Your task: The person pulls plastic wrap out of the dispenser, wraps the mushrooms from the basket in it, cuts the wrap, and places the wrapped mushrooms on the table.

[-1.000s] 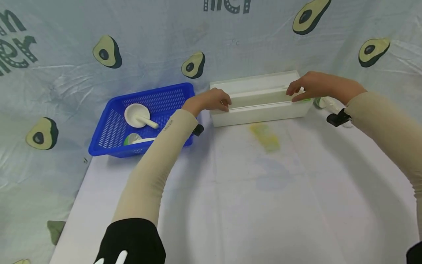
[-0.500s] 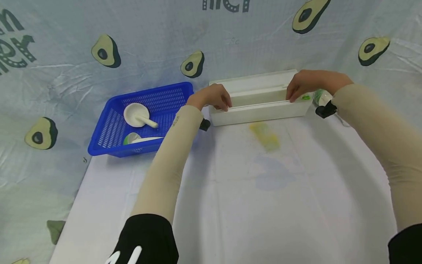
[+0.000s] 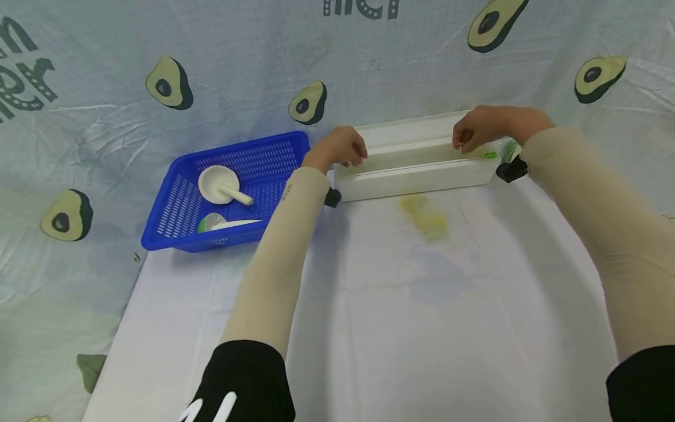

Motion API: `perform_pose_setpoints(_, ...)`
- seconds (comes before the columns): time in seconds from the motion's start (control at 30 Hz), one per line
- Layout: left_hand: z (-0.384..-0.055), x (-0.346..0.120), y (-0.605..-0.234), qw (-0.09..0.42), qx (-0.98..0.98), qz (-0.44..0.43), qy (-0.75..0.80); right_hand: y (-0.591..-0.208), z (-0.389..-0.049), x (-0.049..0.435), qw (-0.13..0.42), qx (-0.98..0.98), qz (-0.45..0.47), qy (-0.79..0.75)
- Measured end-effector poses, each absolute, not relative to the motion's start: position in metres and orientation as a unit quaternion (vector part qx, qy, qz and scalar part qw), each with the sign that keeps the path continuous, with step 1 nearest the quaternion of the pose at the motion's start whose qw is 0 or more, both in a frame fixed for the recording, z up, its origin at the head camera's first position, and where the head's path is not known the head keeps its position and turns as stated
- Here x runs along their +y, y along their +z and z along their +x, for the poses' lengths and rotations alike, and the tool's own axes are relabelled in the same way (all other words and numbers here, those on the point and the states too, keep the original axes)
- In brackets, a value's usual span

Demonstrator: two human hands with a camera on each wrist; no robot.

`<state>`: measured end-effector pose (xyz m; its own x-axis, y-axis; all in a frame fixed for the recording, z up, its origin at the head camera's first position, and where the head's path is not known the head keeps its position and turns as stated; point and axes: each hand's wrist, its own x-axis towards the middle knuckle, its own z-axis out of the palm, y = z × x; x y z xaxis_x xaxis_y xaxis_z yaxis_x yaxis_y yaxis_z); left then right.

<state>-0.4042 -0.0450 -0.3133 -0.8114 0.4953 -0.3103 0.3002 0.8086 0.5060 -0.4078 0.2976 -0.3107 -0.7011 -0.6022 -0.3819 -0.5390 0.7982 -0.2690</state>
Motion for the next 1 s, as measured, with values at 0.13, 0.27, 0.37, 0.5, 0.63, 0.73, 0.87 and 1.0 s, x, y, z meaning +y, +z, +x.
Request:
perform_pose_setpoints(0.13, -0.405, -0.040, -0.314, 0.199, 0.936, 0.230, 0.175, -0.313, -0.408, 0.296, 0.214, 0.922, -0.316, -0.062)
perform_pose_setpoints(0.27, -0.405, -0.036, -0.315, 0.185, 0.939, 0.267, 0.110, -0.309, -0.406, 0.299, 0.191, 0.927, -0.318, -0.050)
perform_pose_setpoints(0.37, -0.405, -0.036, -0.316, 0.178, 0.938, 0.283, 0.094, -0.305, -0.405, 0.301, 0.181, 0.931, -0.314, -0.052)
perform_pose_setpoints(0.5, -0.401, -0.038, -0.316, 0.188, 0.932, 0.293, 0.097, -0.303, -0.405, 0.304, 0.182, 0.933, -0.304, -0.061)
perform_pose_setpoints(0.63, -0.399, -0.041, -0.320, 0.191, 0.929, 0.302, 0.097, -0.302, -0.406, 0.307, 0.185, 0.934, -0.298, -0.068)
perform_pose_setpoints(0.73, -0.399, -0.043, -0.321, 0.174, 0.930, 0.309, 0.095, -0.301, -0.407, 0.308, 0.183, 0.934, -0.299, -0.069)
perform_pose_setpoints(0.87, -0.397, -0.046, -0.321, 0.164, 0.935, 0.291, 0.119, -0.300, -0.407, 0.311, 0.174, 0.935, -0.302, -0.067)
perform_pose_setpoints(1.0, -0.397, -0.048, -0.319, 0.164, 0.936, 0.249, 0.187, -0.296, -0.405, 0.316, 0.148, 0.942, -0.296, -0.059)
